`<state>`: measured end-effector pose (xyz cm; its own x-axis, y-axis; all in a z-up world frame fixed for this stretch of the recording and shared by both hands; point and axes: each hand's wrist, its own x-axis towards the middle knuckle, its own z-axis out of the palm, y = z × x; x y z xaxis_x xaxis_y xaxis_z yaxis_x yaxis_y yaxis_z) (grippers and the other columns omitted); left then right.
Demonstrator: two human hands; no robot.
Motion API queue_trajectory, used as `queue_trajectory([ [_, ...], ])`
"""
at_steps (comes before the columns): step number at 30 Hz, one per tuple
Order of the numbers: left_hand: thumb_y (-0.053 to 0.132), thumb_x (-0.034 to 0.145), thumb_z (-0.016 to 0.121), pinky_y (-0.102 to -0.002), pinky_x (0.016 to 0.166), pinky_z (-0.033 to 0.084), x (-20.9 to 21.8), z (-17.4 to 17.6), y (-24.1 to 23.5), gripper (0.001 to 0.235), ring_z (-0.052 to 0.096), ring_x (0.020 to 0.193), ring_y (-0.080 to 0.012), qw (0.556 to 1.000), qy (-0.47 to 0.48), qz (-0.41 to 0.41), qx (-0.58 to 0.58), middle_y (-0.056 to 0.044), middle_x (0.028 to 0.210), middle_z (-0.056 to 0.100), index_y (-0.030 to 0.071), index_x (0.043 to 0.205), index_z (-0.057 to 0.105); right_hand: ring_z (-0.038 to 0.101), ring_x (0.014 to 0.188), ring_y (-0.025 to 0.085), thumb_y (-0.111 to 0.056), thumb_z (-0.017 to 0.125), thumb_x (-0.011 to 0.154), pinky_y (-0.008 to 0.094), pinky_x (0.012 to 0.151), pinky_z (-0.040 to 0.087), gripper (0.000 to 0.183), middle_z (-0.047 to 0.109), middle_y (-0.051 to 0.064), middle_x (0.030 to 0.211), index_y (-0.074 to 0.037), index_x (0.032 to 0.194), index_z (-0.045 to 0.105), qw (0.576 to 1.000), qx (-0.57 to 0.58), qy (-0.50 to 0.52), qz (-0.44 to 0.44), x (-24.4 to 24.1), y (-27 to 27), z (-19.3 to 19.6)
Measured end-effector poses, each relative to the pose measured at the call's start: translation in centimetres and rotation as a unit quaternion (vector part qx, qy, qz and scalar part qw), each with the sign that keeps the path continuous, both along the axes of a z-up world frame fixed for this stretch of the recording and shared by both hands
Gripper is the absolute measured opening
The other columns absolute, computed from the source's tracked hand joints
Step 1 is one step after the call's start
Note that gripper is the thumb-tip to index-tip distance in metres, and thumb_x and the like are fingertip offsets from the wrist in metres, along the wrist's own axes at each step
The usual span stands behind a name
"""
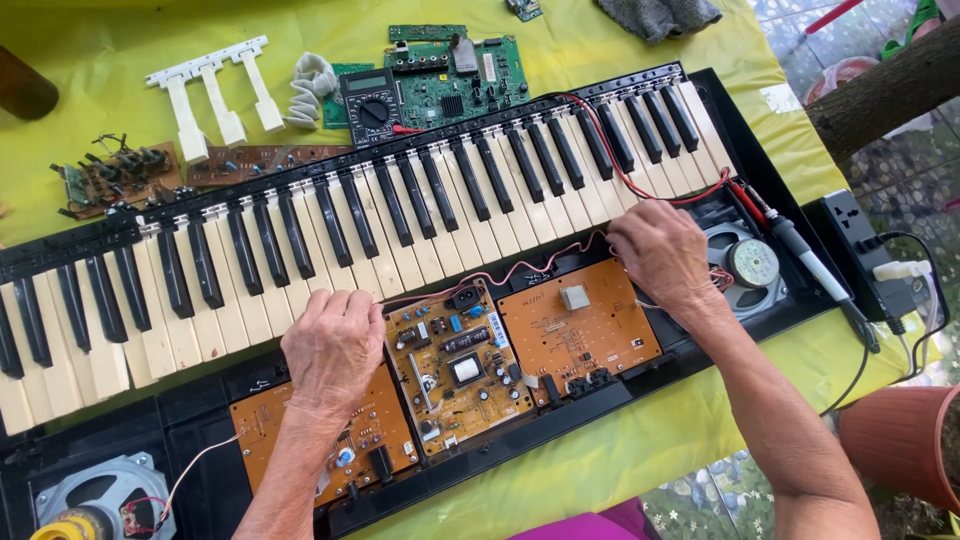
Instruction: The person is repairing an electronic keyboard by connecting wires to its internal components. They handle a circuit board, connect wires to a speaker, and work on the main circuit board within the keyboard's chassis.
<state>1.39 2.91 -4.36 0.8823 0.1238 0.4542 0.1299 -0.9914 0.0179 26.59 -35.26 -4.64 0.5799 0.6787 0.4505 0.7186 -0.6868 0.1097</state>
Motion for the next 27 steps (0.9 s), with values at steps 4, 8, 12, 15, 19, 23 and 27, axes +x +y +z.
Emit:
queue_trajectory([
  [4,0.026,0.083,0.075,-0.027,0.065,0.055,0.0,-0.1,0.0,0.018,0.061,0.08,-0.0186,1.0,0.019,0.009,0.003,0.0,0.069,0.055,0.019,0.079,0.059,0.068,0.094,0.021,-0.022,0.081,0.095,0.033,0.084,0.057,0.01,0.066,-0.001,0.099,-0.024,0.101,0.074,0.992,0.118,0.041,-0.035,0.4,-1.5,1.0],
  [8,0.028,0.084,0.075,-0.026,0.065,0.056,-0.1,0.2,-0.5,0.017,0.062,0.081,-0.0174,0.999,0.044,0.017,0.013,0.001,0.069,0.056,0.02,0.079,0.06,0.069,0.092,0.025,-0.022,0.081,0.092,0.037,0.083,0.058,0.01,0.066,0.001,0.098,-0.024,0.097,0.072,0.99,0.104,0.069,-0.069,-0.6,-1.5,1.6],
  [12,0.027,0.086,0.075,-0.025,0.065,0.057,-0.3,0.5,-0.7,0.016,0.062,0.08,-0.0157,0.998,0.057,0.028,0.018,0.002,0.068,0.058,0.02,0.08,0.062,0.07,0.097,0.024,-0.024,0.077,0.095,0.036,0.085,0.058,0.007,0.067,-0.001,0.102,-0.025,0.099,0.072,0.988,0.098,0.089,-0.084,-0.2,-1.8,0.5],
  [15,0.025,0.087,0.075,-0.026,0.065,0.058,-0.2,0.2,-0.7,0.014,0.062,0.079,-0.0156,0.997,0.067,0.032,0.003,0.001,0.068,0.059,0.019,0.081,0.065,0.07,0.102,0.028,-0.026,0.071,0.098,0.042,0.087,0.059,0.004,0.069,0.002,0.105,-0.022,0.1,0.072,0.983,0.071,0.144,-0.092,-0.7,-1.6,1.7],
  [19,0.029,0.086,0.077,-0.025,0.066,0.057,-0.1,-1.7,-0.2,0.016,0.064,0.083,-0.0159,0.997,0.057,0.032,0.027,0.003,0.071,0.061,0.02,0.081,0.065,0.071,0.093,0.023,-0.019,0.078,0.098,0.032,0.081,0.057,0.003,0.071,0.0,0.098,-0.02,0.1,0.076,0.99,0.124,0.064,-0.006,-3.3,1.3,6.4],
  [23,0.031,0.084,0.078,-0.025,0.065,0.057,-0.4,-1.3,-0.6,0.019,0.065,0.085,-0.0163,0.998,0.049,0.02,0.019,0.002,0.07,0.061,0.02,0.079,0.063,0.07,0.083,0.019,-0.014,0.078,0.093,0.03,0.074,0.057,0.011,0.071,-0.003,0.092,-0.022,0.1,0.078,0.969,0.186,0.118,0.115,-7.5,7.6,9.1],
  [27,0.033,0.083,0.076,-0.026,0.065,0.058,-0.4,-1.8,-0.1,0.019,0.065,0.086,-0.0149,0.998,0.051,0.02,-0.014,0.003,0.07,0.061,0.021,0.079,0.062,0.071,0.075,0.019,-0.009,0.077,0.091,0.031,0.068,0.059,0.007,0.071,0.005,0.081,-0.014,0.096,0.076,0.952,0.127,0.138,0.241,-11.9,15.5,12.1],
])
